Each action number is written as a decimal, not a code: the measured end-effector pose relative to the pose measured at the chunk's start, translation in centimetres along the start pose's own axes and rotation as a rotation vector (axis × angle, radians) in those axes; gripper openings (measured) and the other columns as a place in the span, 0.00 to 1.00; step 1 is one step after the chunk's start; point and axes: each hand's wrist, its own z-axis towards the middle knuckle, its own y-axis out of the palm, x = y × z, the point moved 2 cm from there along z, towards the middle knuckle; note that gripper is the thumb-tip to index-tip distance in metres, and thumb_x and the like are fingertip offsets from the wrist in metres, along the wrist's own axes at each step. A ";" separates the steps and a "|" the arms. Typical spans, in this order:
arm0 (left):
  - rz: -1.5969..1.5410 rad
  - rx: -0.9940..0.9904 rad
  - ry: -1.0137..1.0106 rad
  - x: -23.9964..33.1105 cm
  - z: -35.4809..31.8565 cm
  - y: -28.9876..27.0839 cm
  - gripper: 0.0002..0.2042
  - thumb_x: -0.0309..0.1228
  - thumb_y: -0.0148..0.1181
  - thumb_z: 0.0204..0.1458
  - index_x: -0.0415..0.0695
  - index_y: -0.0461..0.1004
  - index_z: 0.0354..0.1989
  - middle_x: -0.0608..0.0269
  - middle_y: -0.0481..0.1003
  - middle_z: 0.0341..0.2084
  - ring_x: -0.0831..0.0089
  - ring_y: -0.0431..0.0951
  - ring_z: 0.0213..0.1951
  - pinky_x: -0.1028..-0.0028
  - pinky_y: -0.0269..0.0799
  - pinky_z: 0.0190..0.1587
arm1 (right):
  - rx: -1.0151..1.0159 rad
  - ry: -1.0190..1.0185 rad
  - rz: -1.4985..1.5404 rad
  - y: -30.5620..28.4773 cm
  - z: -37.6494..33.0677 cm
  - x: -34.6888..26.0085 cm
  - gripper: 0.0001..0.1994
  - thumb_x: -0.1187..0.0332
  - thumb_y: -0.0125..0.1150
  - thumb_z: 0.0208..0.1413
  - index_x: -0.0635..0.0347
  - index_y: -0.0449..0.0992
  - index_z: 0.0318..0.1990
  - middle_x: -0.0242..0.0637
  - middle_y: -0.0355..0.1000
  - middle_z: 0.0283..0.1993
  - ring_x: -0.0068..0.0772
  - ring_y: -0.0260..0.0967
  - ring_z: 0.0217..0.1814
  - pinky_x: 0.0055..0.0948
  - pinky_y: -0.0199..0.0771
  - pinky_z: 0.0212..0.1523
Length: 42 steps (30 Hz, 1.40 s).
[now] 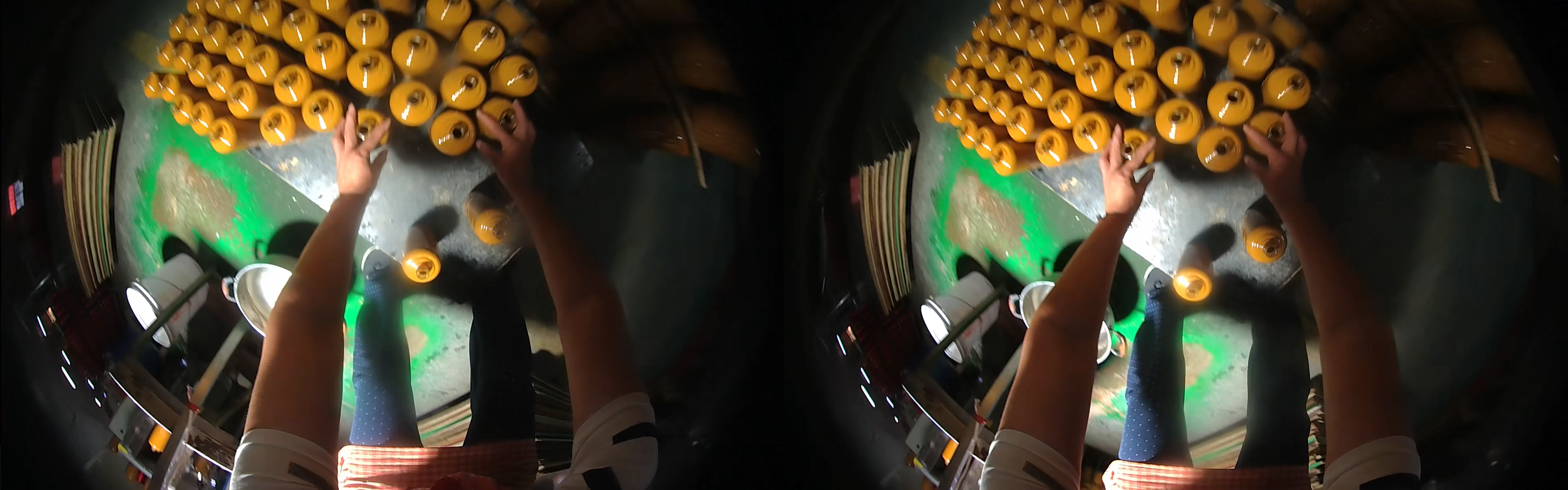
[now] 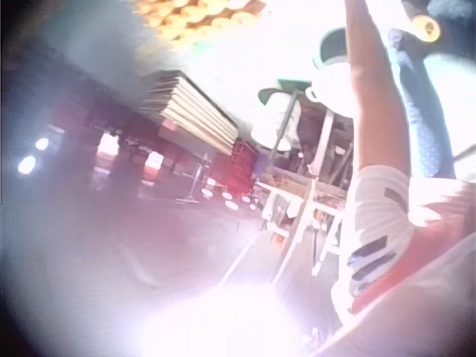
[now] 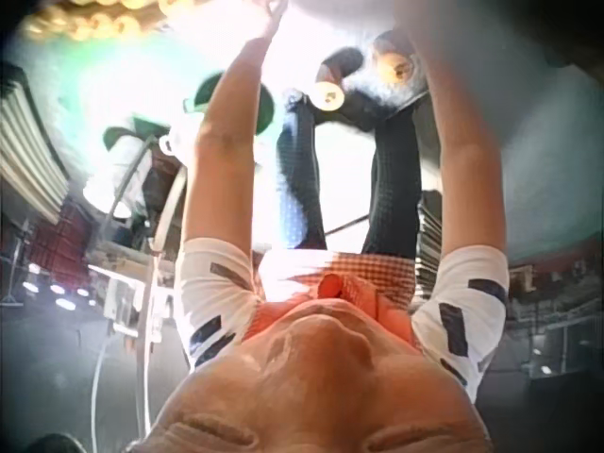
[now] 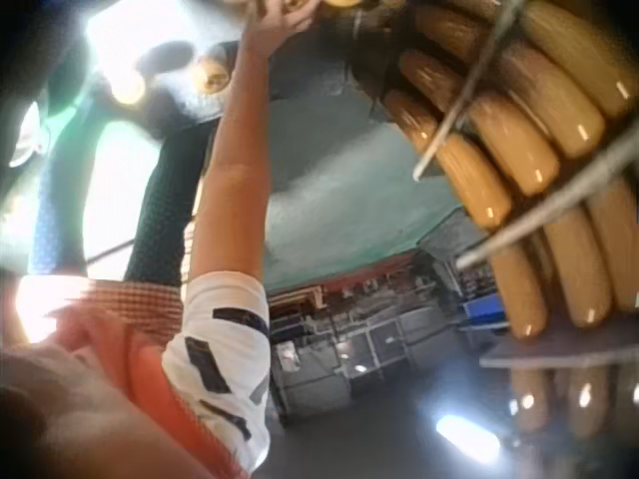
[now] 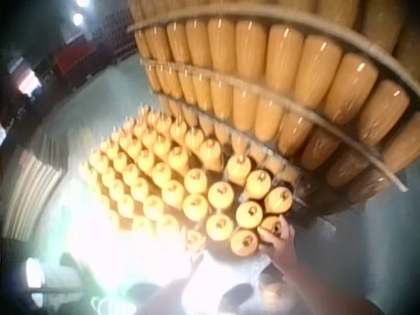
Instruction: The person repeatedly picks up yellow cylindrical containers from a rack, dips them into a metal pot of liquid, and places them onto a metal tray. The person handles the containers by hand and continues the cycle throughout the clip.
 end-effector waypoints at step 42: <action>-2.600 0.230 -0.531 3.3 -44.9 -44.1 0.26 0.50 0.53 0.57 0.44 0.69 0.57 0.40 0.69 0.51 0.48 0.74 0.39 0.64 0.82 0.31 | -0.758 0.748 2.356 -16.6 -25.5 -62.8 0.31 0.44 0.54 0.59 0.66 0.68 0.55 0.49 0.71 0.44 0.41 0.73 0.41 0.31 0.83 0.36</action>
